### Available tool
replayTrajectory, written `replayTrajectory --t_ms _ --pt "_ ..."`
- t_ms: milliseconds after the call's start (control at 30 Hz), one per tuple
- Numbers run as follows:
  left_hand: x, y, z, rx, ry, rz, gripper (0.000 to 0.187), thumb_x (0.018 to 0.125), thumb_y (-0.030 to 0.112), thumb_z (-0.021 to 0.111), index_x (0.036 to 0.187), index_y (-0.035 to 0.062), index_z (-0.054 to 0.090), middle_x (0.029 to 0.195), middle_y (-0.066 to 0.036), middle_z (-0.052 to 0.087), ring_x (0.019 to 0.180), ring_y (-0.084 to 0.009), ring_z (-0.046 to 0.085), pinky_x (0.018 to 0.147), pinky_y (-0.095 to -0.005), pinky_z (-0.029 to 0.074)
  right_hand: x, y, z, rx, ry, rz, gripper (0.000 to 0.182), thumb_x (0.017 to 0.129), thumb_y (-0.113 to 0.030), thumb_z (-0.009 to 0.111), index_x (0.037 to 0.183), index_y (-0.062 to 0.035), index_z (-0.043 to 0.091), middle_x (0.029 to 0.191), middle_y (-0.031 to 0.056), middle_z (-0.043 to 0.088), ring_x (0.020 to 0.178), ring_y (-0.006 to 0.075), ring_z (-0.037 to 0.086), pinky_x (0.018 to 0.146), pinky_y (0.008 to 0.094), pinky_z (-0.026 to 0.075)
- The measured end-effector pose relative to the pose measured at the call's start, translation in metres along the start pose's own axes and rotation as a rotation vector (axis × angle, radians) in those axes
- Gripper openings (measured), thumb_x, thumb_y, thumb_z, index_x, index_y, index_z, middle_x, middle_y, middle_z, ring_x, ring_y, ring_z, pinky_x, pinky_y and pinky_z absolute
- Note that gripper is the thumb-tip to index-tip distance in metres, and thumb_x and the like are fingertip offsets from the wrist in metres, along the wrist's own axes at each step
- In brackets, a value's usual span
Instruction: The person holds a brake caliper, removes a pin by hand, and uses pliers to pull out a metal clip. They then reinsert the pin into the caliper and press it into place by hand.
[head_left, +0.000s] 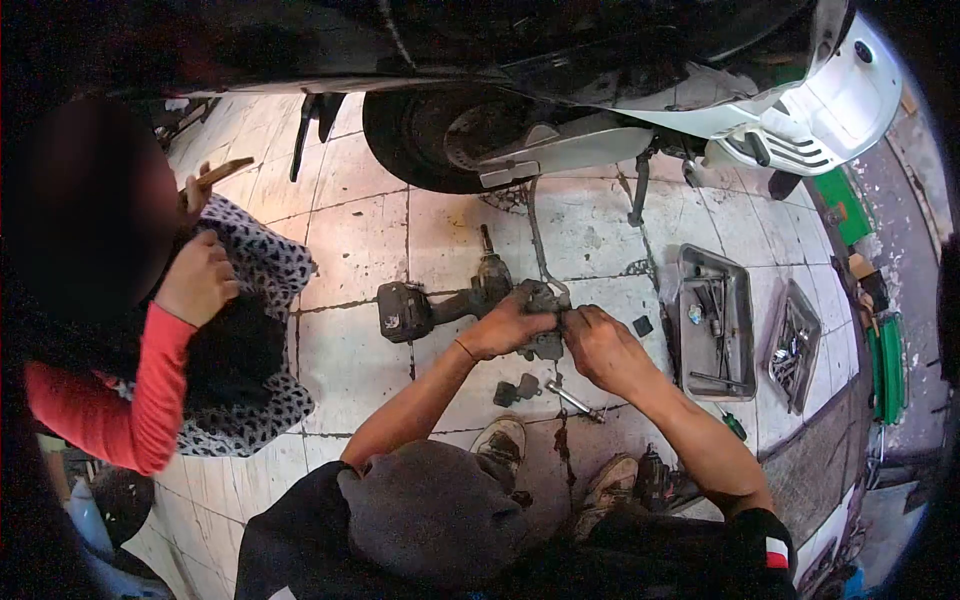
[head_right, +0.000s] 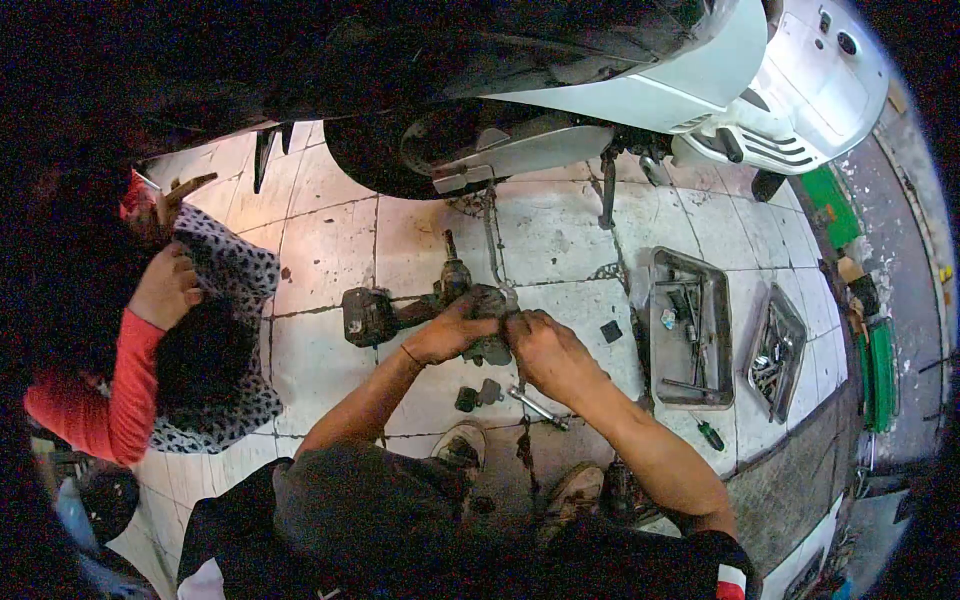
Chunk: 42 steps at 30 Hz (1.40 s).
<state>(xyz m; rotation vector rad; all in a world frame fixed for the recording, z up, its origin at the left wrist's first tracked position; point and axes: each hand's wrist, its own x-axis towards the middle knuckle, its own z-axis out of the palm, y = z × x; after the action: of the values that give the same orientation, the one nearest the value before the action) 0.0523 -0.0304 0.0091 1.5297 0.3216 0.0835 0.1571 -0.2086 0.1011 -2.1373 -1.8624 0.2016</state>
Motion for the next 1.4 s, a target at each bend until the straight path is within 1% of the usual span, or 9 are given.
replayTrajectory --t_ms 133,200,400,600,833,967,1067,1167,1400 --pt "-0.013 0.018 0.001 0.021 -0.032 0.007 0.061 0.091 0.028 0.066 0.139 -0.0027 0.042 0.121 -0.012 0.062 0.107 -0.0183 0.057 0.093 -0.0317 0.048 -0.009 0.006 0.019 0.063 0.074 -0.007 0.021 0.084 -0.003 0.057 0.105 0.0016 0.057 0.099 0.0213 0.062 0.095 0.0397 0.063 0.084 0.0452 0.054" --pt "-0.018 0.027 -0.001 -0.005 -0.016 0.000 0.060 0.093 0.029 0.062 0.139 -0.0025 0.042 0.122 -0.012 0.061 0.109 -0.0184 0.056 0.095 -0.0320 0.047 -0.009 -0.002 0.018 0.254 0.168 0.119 0.018 0.091 -0.008 0.058 0.107 0.0009 0.057 0.100 0.0226 0.063 0.091 0.0427 0.063 0.080 0.0471 0.054" --pt "-0.013 0.004 -0.012 0.041 -0.076 -0.050 0.060 0.102 0.031 0.051 0.152 0.0035 0.032 0.142 -0.012 0.051 0.125 -0.0203 0.051 0.105 -0.0333 0.044 -0.005 -0.003 0.014 0.393 0.288 0.097 0.013 0.087 -0.004 0.067 0.098 0.0030 0.065 0.089 0.0217 0.067 0.079 0.0387 0.067 0.068 0.0418 0.053" --pt "-0.016 0.003 -0.006 0.003 0.044 -0.085 0.054 0.104 0.029 0.048 0.149 0.0019 0.035 0.140 -0.012 0.052 0.122 -0.0194 0.053 0.102 -0.0328 0.046 -0.005 -0.005 0.017 0.509 0.304 0.178 0.013 0.087 -0.007 0.071 0.093 0.0033 0.066 0.080 0.0178 0.069 0.069 0.0286 0.068 0.062 0.0382 0.052" --pt "-0.003 -0.028 -0.008 0.076 0.061 -0.028 0.049 0.102 0.022 0.049 0.145 0.0016 0.041 0.132 -0.010 0.058 0.115 -0.0178 0.056 0.099 -0.0322 0.048 -0.001 0.007 0.009 0.547 0.096 0.279 0.015 0.086 -0.011 0.071 0.092 0.0013 0.065 0.075 0.0190 0.066 0.066 0.0329 0.066 0.061 0.0388 0.052" --pt "-0.013 0.020 -0.006 0.019 -0.085 -0.048 0.067 0.093 0.033 0.061 0.142 -0.0066 0.039 0.130 -0.021 0.057 0.121 -0.0259 0.054 0.102 -0.0360 0.044 0.000 0.013 0.009 0.512 0.207 0.069 0.014 0.088 -0.010 0.069 0.097 0.0005 0.066 0.084 0.0180 0.066 0.072 0.0332 0.066 0.067 0.0404 0.054" --pt "-0.015 0.021 -0.006 0.185 -0.014 0.042 0.068 0.092 0.031 0.063 0.144 -0.0057 0.038 0.123 -0.018 0.062 0.109 -0.0212 0.059 0.091 -0.0340 0.050 -0.003 0.022 0.012 0.417 0.305 -0.133 0.017 0.087 -0.009 0.069 0.102 -0.0010 0.067 0.094 0.0157 0.067 0.083 0.0323 0.066 0.074 0.0406 0.055" --pt "-0.019 0.050 -0.004 0.087 -0.076 -0.069 0.067 0.092 0.031 0.062 0.144 -0.0052 0.039 0.122 -0.016 0.061 0.102 -0.0170 0.058 0.083 -0.0315 0.051 0.000 0.037 0.007 0.281 0.360 -0.326 0.023 0.084 -0.010 0.071 0.105 -0.0033 0.068 0.104 0.0124 0.067 0.092 0.0304 0.066 0.081 0.0393 0.056" --pt "-0.007 0.052 -0.011 0.056 -0.091 -0.101 0.052 0.099 0.031 0.042 0.139 -0.0025 0.043 0.114 -0.012 0.060 0.100 -0.0170 0.056 0.083 -0.0301 0.049 0.002 0.057 -0.007 0.020 0.388 -0.527 0.031 0.079 -0.011 0.070 0.109 -0.0074 0.067 0.112 0.0091 0.064 0.100 0.0262 0.064 0.087 0.0362 0.056"
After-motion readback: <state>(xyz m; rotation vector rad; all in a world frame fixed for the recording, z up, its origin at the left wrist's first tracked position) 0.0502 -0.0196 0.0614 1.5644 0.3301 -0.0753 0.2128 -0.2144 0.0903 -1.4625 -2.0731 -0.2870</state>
